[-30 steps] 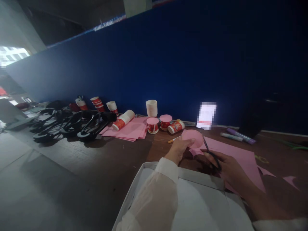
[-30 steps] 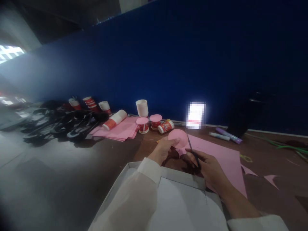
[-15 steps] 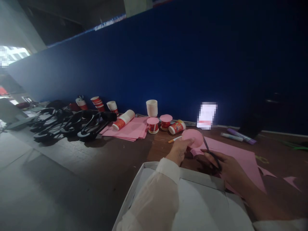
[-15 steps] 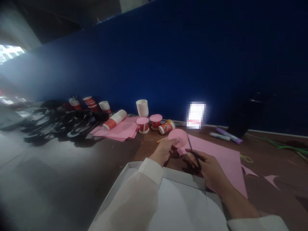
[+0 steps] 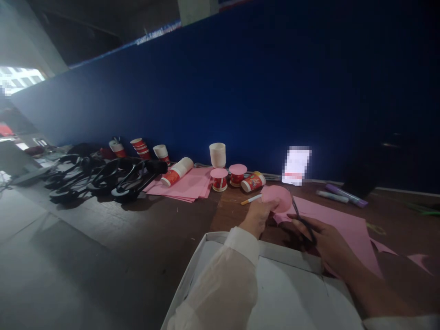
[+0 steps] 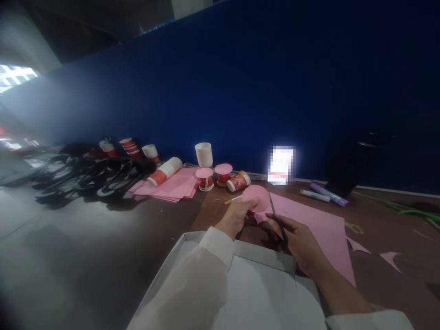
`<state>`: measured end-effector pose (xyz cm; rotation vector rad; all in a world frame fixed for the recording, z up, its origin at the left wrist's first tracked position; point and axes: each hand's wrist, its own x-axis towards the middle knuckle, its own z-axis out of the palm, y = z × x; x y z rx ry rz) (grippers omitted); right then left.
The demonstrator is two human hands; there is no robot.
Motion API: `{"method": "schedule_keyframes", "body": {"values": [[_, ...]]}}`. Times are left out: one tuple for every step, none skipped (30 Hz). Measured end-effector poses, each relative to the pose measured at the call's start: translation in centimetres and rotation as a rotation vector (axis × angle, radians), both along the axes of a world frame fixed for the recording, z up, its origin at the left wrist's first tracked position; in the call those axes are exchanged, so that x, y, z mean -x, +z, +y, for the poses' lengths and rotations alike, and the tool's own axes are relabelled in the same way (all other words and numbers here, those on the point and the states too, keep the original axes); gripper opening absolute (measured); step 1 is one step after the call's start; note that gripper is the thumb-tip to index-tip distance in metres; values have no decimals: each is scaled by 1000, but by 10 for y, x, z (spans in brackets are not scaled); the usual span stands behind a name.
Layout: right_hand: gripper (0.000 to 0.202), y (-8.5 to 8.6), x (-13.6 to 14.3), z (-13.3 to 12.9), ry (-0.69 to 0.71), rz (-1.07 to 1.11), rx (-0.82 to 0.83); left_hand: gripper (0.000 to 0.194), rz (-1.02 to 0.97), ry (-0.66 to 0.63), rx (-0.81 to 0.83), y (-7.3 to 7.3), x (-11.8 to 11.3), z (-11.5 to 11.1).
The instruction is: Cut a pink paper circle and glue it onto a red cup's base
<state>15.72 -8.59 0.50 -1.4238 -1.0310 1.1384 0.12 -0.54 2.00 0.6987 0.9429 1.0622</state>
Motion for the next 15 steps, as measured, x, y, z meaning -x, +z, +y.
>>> {"method": "schedule_keyframes", "body": {"values": [[60,-1,0,0,2,5,30,30,2,-2,-7,0,0,0],[61,-1,-1,1,4,2,64,31,3,-4,-9,0,0,-1],[63,-1,-1,1,6,-7,84,31,1,-9,-10,-1,-1,0],[64,-1,-1,1,5,-19,81,30,-1,-10,-10,-1,-1,0],[65,-1,-1,1,6,-32,70,28,0,-11,-7,-1,-1,0],[65,-1,-1,1,5,-42,57,25,1,-12,-3,-2,-1,0],[66,-1,-2,1,6,-44,45,23,2,-13,-1,-2,-1,1],[66,-2,-2,1,7,-42,37,22,3,-13,-1,-2,-1,1],[66,-2,-2,1,10,-37,33,22,4,-11,-1,-1,-1,1],[65,-3,-2,1,14,-32,33,24,3,-8,-1,-1,-1,1],[64,-3,-2,1,15,-29,34,25,3,-6,0,-1,0,1],[63,-3,-2,1,13,-24,35,27,6,-1,2,0,0,0],[62,-4,-2,1,13,-17,36,28,11,4,6,0,0,0],[61,-4,-2,1,16,-8,35,28,15,6,11,0,0,0],[62,-4,-2,1,21,1,38,28,17,5,16,1,0,0]]}}
